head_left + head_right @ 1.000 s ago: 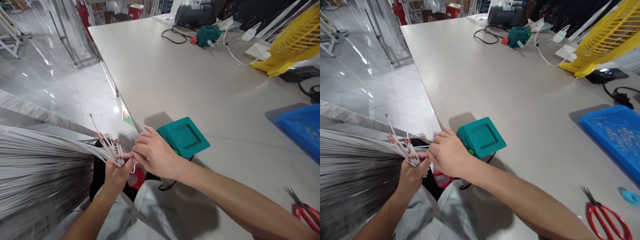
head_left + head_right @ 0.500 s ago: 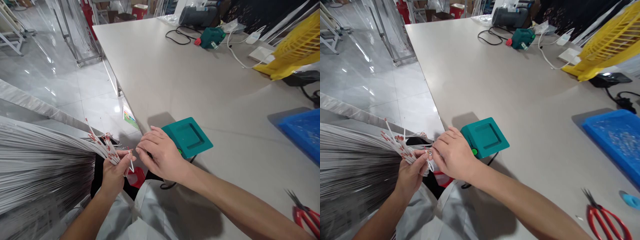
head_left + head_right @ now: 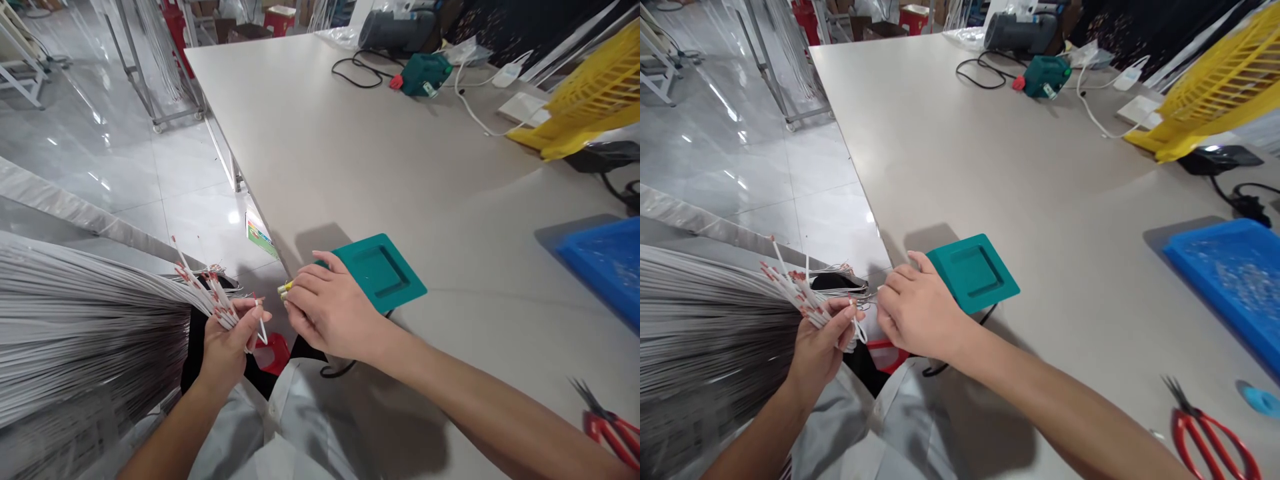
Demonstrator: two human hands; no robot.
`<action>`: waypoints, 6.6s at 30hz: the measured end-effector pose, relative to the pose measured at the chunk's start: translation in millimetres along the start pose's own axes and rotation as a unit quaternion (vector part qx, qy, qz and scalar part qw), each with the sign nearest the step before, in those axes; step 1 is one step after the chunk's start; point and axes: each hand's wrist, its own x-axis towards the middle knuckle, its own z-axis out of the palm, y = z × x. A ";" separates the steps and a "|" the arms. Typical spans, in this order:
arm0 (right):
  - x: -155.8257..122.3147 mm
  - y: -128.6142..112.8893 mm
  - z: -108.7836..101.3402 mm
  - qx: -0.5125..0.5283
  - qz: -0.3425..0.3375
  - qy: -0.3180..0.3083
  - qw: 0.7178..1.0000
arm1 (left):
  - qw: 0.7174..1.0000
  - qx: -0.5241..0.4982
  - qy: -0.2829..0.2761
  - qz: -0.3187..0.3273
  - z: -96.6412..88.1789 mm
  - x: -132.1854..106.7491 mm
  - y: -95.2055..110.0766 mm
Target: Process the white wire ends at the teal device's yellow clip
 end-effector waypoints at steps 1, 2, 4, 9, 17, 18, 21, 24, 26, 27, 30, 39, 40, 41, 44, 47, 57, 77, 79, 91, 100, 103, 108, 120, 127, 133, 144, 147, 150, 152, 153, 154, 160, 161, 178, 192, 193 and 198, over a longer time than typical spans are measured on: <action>-0.4 0.5 -1.5 0.005 0.014 -0.001 1.000 | 1.000 0.010 -0.011 0.003 0.3 -0.4 -0.4; 0.0 0.5 -2.1 0.010 0.022 -0.004 1.000 | 0.999 0.022 -0.021 0.008 0.6 -1.0 -1.0; 2.5 -1.0 -1.0 0.021 0.022 -0.021 0.999 | 0.998 0.050 -0.037 0.011 1.6 -2.5 -2.2; 7.3 -4.5 4.7 0.001 -0.028 -0.048 0.998 | 0.992 0.114 -0.049 -0.003 3.4 -4.9 -2.7; -8.2 15.3 -14.6 -0.066 0.023 -0.039 0.997 | 0.990 0.134 -0.039 0.004 3.0 1.4 -7.2; -9.6 17.1 -15.6 -0.084 0.026 -0.055 0.995 | 0.991 0.128 -0.039 0.003 3.1 2.5 -8.0; -10.5 19.8 -15.1 -0.142 0.014 -0.115 0.983 | 0.993 0.115 -0.041 0.000 3.8 5.6 -9.3; -6.6 21.7 -14.6 -0.162 0.004 -0.153 0.975 | 0.994 0.100 -0.042 0.001 4.8 8.0 -10.0; -1.7 24.0 -16.6 -0.149 0.012 -0.177 0.973 | 0.995 0.088 -0.042 0.003 5.5 9.5 -10.4; 1.2 25.5 -17.9 -0.137 0.019 -0.191 0.972 | 0.996 0.081 -0.042 0.004 6.0 10.2 -10.6; 10.2 29.5 -21.3 -0.104 0.031 -0.235 0.966 | 0.997 0.066 -0.039 0.010 7.7 11.9 -10.8; 12.6 32.9 -13.3 -0.114 0.024 -0.223 0.968 | 0.996 0.080 -0.026 0.010 13.5 14.1 -13.7; 11.6 33.2 -12.5 -0.114 0.024 -0.220 0.968 | 0.996 0.086 -0.025 0.008 14.2 13.8 -14.2; 10.8 33.5 -12.1 -0.114 0.024 -0.218 0.969 | 0.995 0.093 -0.021 0.007 14.8 13.5 -14.7; 10.2 33.9 -11.6 -0.114 0.021 -0.214 0.970 | 0.994 0.104 -0.012 0.000 15.8 12.5 -15.7; 10.8 33.5 -11.9 -0.113 0.019 -0.211 0.971 | 0.994 0.108 -0.017 -0.009 14.8 12.4 -15.8; 10.3 31.6 -13.1 -0.137 0.017 -0.216 0.967 | 0.989 0.149 -0.012 0.001 14.2 13.6 -12.7; 4.0 29.0 -15.1 -0.086 0.011 -0.145 0.986 | 0.994 0.107 -0.003 0.030 1.4 9.0 -8.3; -0.6 21.6 -14.2 -0.049 0.008 -0.066 0.997 | 0.996 0.082 -0.003 0.036 -2.6 7.9 -5.7; -11.7 -18.0 29.6 0.360 0.095 0.098 0.923 | 0.996 -0.015 -0.082 -0.012 -9.5 -3.0 5.5; -9.9 -34.2 47.1 0.628 0.264 0.122 0.722 | 0.993 0.033 -0.100 -0.046 -15.0 -5.7 3.4; -12.4 -32.8 46.8 0.692 0.299 0.088 0.652 | 0.993 0.052 -0.092 -0.051 -16.0 -5.1 1.6; -13.4 -18.3 31.3 0.599 0.271 0.193 0.729 | 0.994 0.056 -0.060 -0.066 -18.4 -3.0 -3.8; -6.4 -31.2 23.9 0.410 0.131 0.089 0.898 | 0.982 0.172 -0.083 -0.001 -17.8 -4.6 2.0; -6.0 -37.8 38.2 0.398 0.159 0.089 0.899 | 0.971 0.196 -0.133 -0.015 -11.8 -5.1 4.4; -1.5 -38.1 35.0 0.447 0.200 0.124 0.863 | 0.981 0.140 -0.131 0.023 -21.6 -2.7 -0.6; -8.7 -38.1 42.9 0.362 0.160 0.115 0.911 | 0.992 -0.037 0.109 0.048 -13.4 2.8 7.3; -10.8 -39.3 49.3 0.346 0.115 0.079 0.928 | 0.994 0.078 0.050 0.063 -11.8 -3.7 7.7; -12.7 -38.1 52.1 0.328 0.092 0.056 0.938 | 0.980 0.183 0.012 0.080 -10.4 -8.0 7.9; -12.8 -36.1 49.8 0.321 0.100 0.069 0.939 | 0.975 0.204 0.024 0.083 -9.6 -8.6 8.9; -12.4 -35.1 47.9 0.322 0.111 0.085 0.936 | 0.975 0.207 0.034 0.080 -8.9 -8.6 9.4; -11.8 -34.1 45.8 0.327 0.124 0.103 0.931 | 0.974 0.210 0.040 0.077 -8.1 -8.6 9.8; -7.4 -31.7 43.4 0.369 0.186 0.159 0.897 | 0.970 0.220 0.050 0.092 -0.8 -10.5 3.7; -7.2 -31.6 44.3 0.370 0.194 0.162 0.894 | 0.971 0.216 0.049 0.094 -0.3 -10.9 1.9; -6.2 -25.1 30.4 0.376 0.176 0.112 0.903 | 0.979 0.197 -0.014 0.050 -15.5 -13.0 3.3; -1.5 -34.3 35.2 0.676 0.198 0.041 0.709 | 0.983 0.059 -0.170 -0.037 -35.9 -8.7 2.8; -1.8 -36.7 38.2 0.692 0.219 0.049 0.686 | 0.985 0.044 -0.163 -0.043 -33.3 -8.9 0.9; -3.2 -40.8 44.6 0.709 0.265 0.074 0.649 | 0.989 -0.054 -0.124 -0.063 -15.3 -9.6 -3.9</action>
